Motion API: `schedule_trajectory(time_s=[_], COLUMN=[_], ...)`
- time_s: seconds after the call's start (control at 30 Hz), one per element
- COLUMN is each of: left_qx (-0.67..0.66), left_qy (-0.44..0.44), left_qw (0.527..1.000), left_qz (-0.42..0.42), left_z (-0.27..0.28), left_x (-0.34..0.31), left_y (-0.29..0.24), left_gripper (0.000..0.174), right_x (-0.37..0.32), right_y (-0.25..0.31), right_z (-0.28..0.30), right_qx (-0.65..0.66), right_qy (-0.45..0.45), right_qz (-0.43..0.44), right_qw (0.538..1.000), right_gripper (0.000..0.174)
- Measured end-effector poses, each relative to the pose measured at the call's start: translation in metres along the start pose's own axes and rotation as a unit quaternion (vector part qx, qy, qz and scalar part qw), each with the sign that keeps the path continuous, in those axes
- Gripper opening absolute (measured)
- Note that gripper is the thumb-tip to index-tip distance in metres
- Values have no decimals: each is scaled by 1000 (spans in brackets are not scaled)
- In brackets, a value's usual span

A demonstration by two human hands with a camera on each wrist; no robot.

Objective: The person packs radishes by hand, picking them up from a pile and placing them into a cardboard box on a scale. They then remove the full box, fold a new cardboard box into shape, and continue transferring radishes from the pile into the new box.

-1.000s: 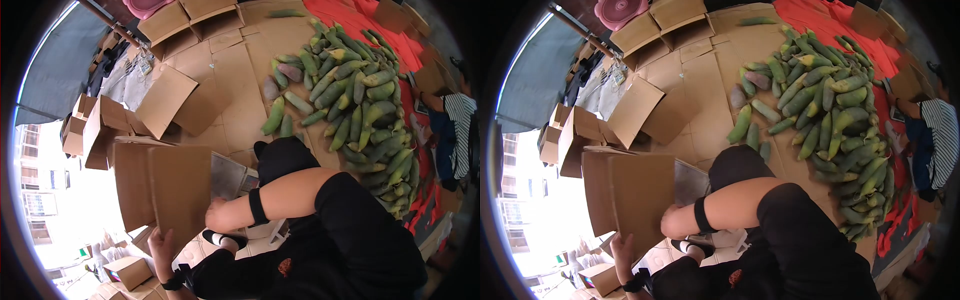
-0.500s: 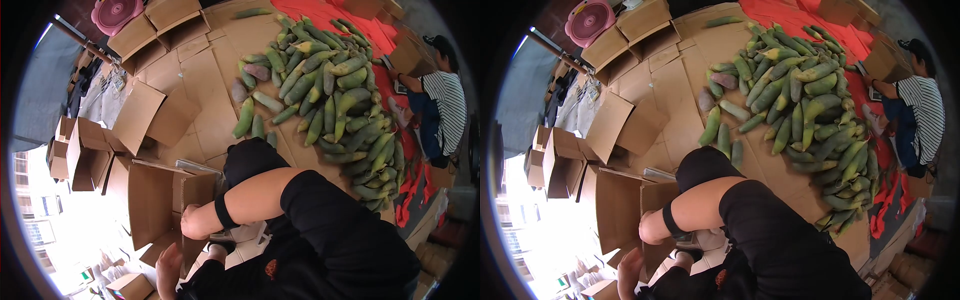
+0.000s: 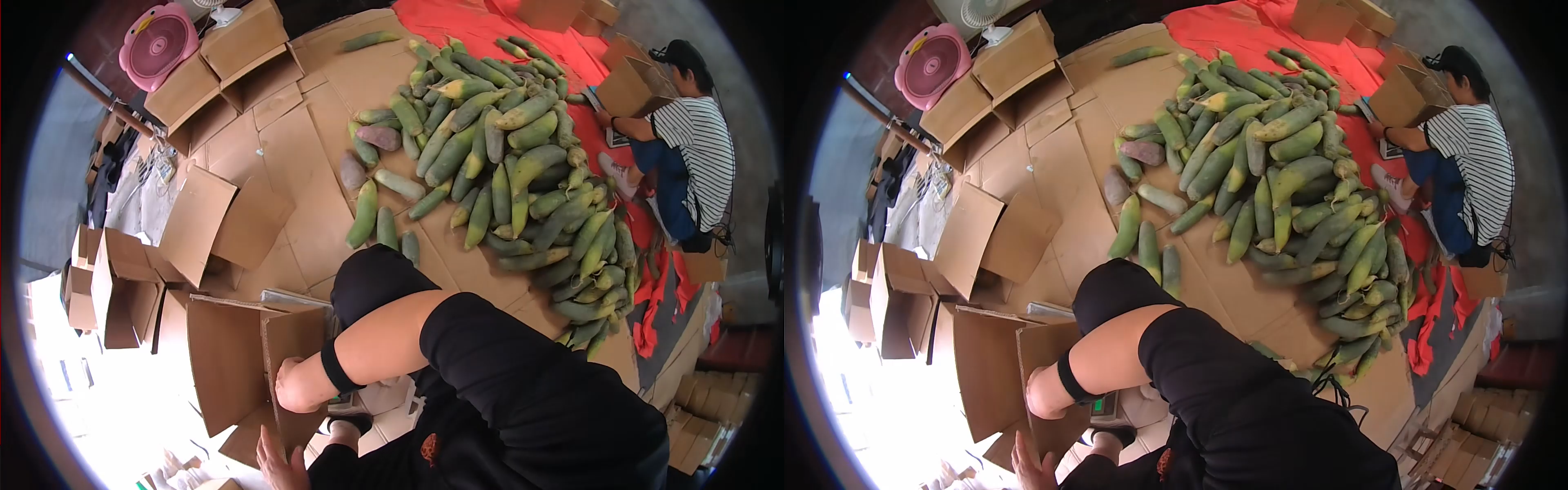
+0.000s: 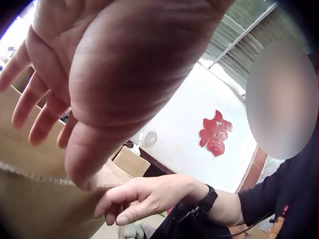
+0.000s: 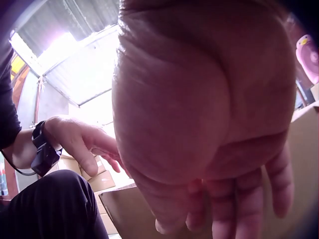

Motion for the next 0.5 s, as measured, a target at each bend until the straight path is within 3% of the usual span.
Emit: schedule_trajectory(time_s=[0.27,0.33,0.43,0.5], left_qx=[-40,-142,-181,-155], left_qy=[11,41,47,12], left_qw=[999,989,982,988], left_qz=[15,25,13,5], left_z=[-30,-36,-42,-46], left_x=[27,30,33,35], left_y=[24,32,38,47], left_gripper=[59,58,59,52], right_x=[-12,-9,-15,-18], right_y=[-8,-8,-11,-12], right_z=[8,8,11,15], right_qx=[22,21,5,30], right_qy=[-47,-51,-49,-68], right_qz=[4,5,7,20], right_qw=[999,998,999,997], right_gripper=[36,36,35,32])
Point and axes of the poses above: each hand's wrist, its own x-axis towards the middle knuckle, its own z-axis out of the back of the hand, y = z × x, the point moved 6 cm from there along x, towards the middle knuckle, and after that the axes turned 1 degree about y, right-handed, at the moved point
